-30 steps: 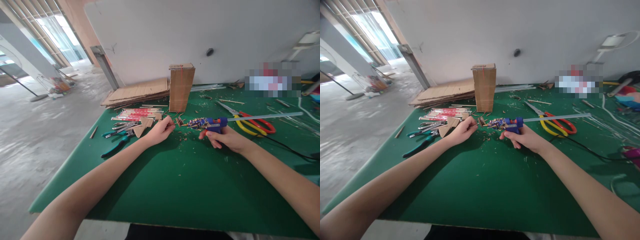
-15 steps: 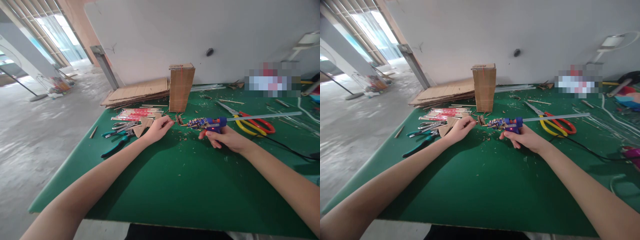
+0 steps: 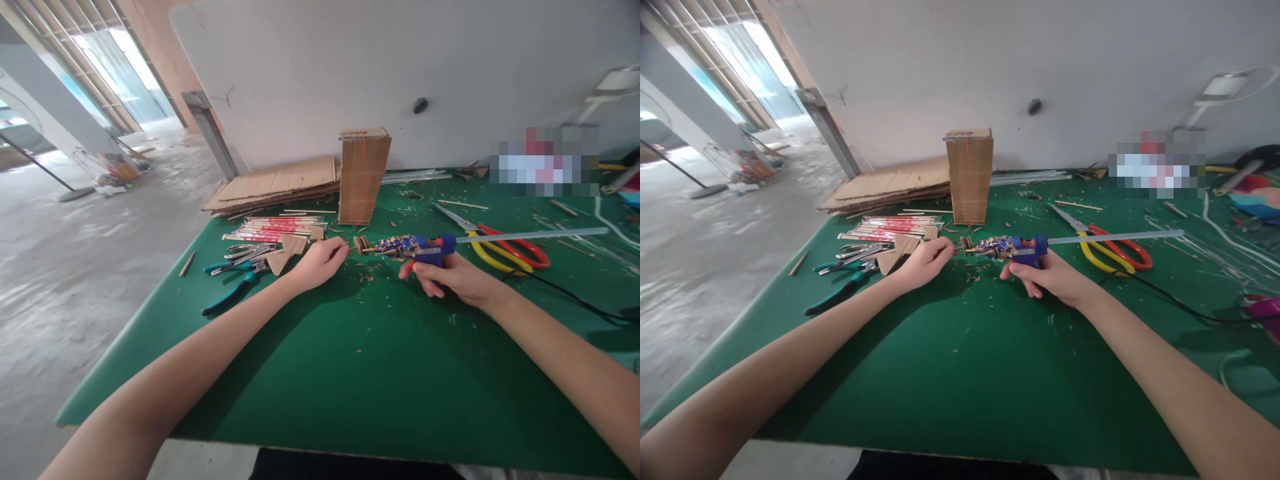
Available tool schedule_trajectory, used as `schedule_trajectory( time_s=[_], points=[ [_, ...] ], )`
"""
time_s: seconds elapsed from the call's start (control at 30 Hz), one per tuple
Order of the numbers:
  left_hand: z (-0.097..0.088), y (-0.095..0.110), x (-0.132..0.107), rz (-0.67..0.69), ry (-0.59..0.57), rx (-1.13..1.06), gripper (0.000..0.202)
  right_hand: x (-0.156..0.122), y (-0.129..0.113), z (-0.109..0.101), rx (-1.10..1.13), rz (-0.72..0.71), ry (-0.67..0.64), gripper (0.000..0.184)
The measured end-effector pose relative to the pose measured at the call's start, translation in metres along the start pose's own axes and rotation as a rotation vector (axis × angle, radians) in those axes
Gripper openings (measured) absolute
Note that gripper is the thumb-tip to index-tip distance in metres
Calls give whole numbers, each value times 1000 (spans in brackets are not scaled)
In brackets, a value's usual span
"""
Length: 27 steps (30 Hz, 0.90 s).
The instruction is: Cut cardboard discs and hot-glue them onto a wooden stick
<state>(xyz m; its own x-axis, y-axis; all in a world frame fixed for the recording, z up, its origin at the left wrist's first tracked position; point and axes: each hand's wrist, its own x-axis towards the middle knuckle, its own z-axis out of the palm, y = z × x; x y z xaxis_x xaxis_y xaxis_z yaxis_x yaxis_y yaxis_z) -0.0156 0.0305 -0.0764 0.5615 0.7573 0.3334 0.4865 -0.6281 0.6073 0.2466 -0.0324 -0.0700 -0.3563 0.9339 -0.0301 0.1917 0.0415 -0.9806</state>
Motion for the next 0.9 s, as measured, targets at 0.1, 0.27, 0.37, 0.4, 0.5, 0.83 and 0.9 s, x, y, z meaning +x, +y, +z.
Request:
schedule_trajectory(
  time_s=[0.1,0.27,0.37,0.4,0.5,0.83,0.9],
  points=[
    [2,-1,0,30,-9,2,23,-1,-4,2,-6,2,11,26],
    [2,-2,0,60,-19,5,20,-1,-5,4,-13,4,15,26],
    [2,-1,-1,82,-39,21,20,0,-3,3,-16,6,12,26],
    [2,0,-1,87,-49,19,20,0,-2,3,-16,6,12,26],
    [1,1,-1,101,-72,7,22,0,-2,3,-19,9,5,25],
    [0,1,0,117,-102,-35,27,1,-1,2,-2,5,-2,26],
    [0,1,0,105,-109,-34,30,0,-1,1,-10,6,-9,27]
  ],
)
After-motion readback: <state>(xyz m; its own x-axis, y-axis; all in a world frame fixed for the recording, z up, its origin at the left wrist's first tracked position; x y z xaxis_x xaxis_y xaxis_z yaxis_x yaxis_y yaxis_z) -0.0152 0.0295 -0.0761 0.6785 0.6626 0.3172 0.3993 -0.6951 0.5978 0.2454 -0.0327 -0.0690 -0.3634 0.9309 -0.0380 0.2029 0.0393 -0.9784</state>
